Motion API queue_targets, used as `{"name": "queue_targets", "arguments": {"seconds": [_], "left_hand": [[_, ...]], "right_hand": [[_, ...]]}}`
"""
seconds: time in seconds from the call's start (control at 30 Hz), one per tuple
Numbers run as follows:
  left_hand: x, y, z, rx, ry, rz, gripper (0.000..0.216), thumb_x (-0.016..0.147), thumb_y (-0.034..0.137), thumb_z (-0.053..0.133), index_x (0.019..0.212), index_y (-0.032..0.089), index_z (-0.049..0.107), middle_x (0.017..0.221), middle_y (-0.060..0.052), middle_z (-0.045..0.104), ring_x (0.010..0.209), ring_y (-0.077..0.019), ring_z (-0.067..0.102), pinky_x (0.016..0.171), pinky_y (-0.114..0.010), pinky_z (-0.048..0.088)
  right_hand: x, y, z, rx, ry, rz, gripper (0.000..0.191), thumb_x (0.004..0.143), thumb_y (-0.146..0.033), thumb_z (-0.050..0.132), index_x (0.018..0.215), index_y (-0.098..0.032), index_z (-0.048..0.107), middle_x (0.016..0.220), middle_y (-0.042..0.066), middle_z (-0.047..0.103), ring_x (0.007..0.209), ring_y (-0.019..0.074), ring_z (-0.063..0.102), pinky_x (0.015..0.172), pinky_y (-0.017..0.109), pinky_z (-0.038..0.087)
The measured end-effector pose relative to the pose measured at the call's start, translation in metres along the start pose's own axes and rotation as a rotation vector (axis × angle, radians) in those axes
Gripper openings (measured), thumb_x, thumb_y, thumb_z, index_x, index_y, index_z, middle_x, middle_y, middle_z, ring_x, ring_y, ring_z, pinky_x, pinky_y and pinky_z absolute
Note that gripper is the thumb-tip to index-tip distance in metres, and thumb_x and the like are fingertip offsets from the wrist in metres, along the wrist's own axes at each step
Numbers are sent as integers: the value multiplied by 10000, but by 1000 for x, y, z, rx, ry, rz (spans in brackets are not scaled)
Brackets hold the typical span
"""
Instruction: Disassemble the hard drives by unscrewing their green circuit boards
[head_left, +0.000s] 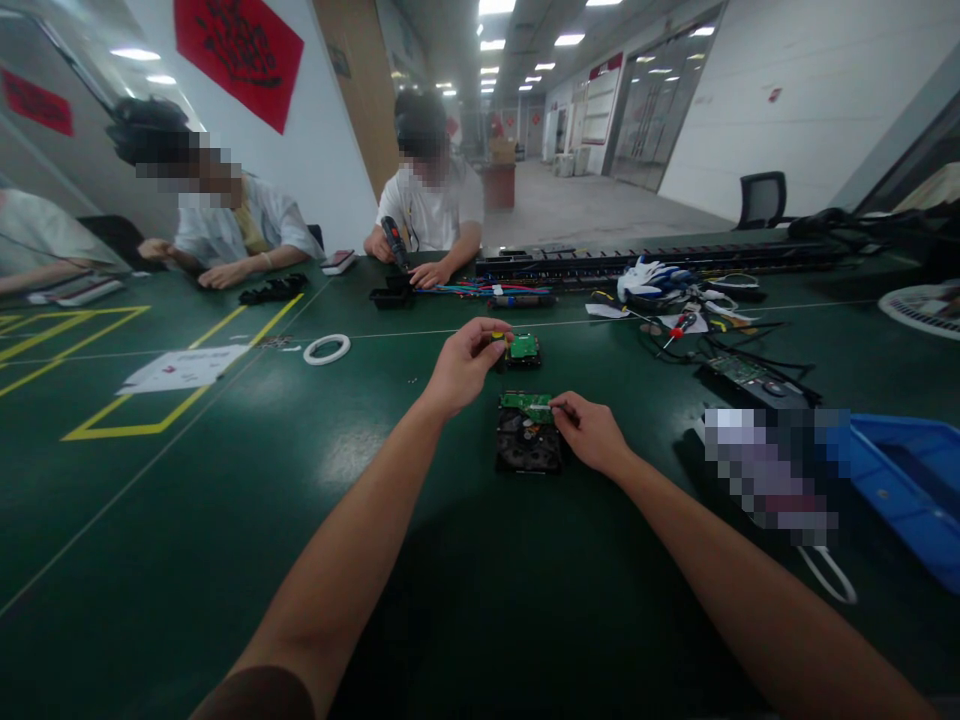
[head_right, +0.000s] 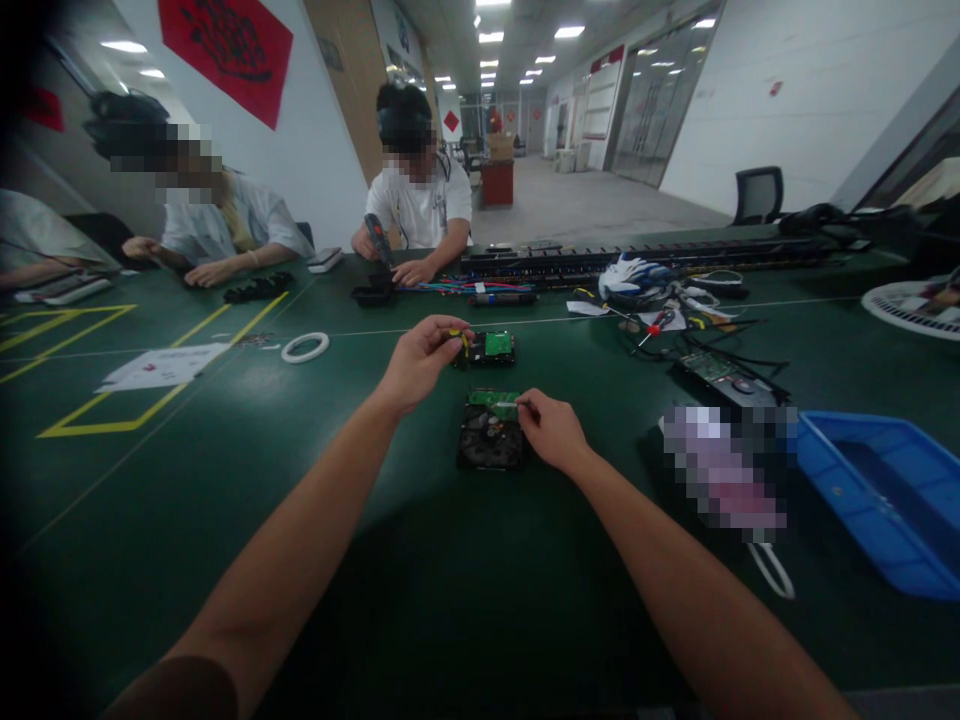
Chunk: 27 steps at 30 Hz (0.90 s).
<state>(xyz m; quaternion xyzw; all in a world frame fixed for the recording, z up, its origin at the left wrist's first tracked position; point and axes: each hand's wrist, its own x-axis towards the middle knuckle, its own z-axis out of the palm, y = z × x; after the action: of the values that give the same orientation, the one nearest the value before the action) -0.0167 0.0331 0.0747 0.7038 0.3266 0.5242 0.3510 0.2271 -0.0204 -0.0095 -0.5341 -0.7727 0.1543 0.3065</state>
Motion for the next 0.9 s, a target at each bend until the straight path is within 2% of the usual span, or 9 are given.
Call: {"name": "queue_targets", "arguments": {"seconds": [0.13, 0.23, 0.43, 0.63, 0.77, 0.9], "left_hand": [[0, -2, 1, -50, 6, -3, 299, 949, 160, 564, 1240, 210, 614, 1124, -70, 718, 1043, -166, 663, 921, -323, 520], [0, -4, 1, -62, 23, -2, 280, 950, 187, 572, 1221, 204, 640, 1130, -71, 718, 1044, -173, 664, 933, -327, 517], [-1, -5, 1, -26, 47, -23, 279, 925, 264, 633, 1193, 213, 696, 1075, -54, 720, 868, -147, 661, 786, -279, 533], [-1, -3, 2, -25, 85, -6, 298, 846, 307, 746, 1125, 205, 731, 1055, -54, 728, 867, -146, 646, 775, -275, 532], [0, -5, 1, -17, 96, 12, 245, 869, 303, 721, 1088, 195, 742, 1032, -54, 732, 861, -149, 647, 772, -278, 532], [1, -5, 0, 31, 60, 30, 244, 935, 284, 628, 1145, 212, 730, 1074, -52, 735, 941, -165, 657, 850, -307, 529]], "right_hand": [[0, 1, 1, 1, -3, 2, 213, 982, -350, 501, 1070, -234, 657, 750, 8, 666, 642, 169, 579, 599, 278, 374], [1, 1, 1, -6, 0, -4, 212, 984, -349, 500, 1067, -233, 657, 765, 11, 672, 652, 169, 583, 603, 277, 373], [1, 0, 1, -24, -1, -3, 213, 989, -348, 499, 1070, -237, 662, 780, 10, 674, 662, 169, 590, 608, 281, 366], [0, 0, 1, -9, 0, -9, 215, 994, -345, 487, 1065, -234, 657, 778, 8, 668, 657, 164, 582, 606, 278, 365], [0, 2, 1, -8, -5, -9, 213, 991, -341, 492, 1071, -233, 658, 767, 6, 663, 657, 165, 582, 605, 278, 368], [0, 2, 1, -13, -4, -2, 222, 995, -353, 489, 1076, -235, 658, 785, 8, 672, 656, 163, 585, 607, 279, 374]]}}
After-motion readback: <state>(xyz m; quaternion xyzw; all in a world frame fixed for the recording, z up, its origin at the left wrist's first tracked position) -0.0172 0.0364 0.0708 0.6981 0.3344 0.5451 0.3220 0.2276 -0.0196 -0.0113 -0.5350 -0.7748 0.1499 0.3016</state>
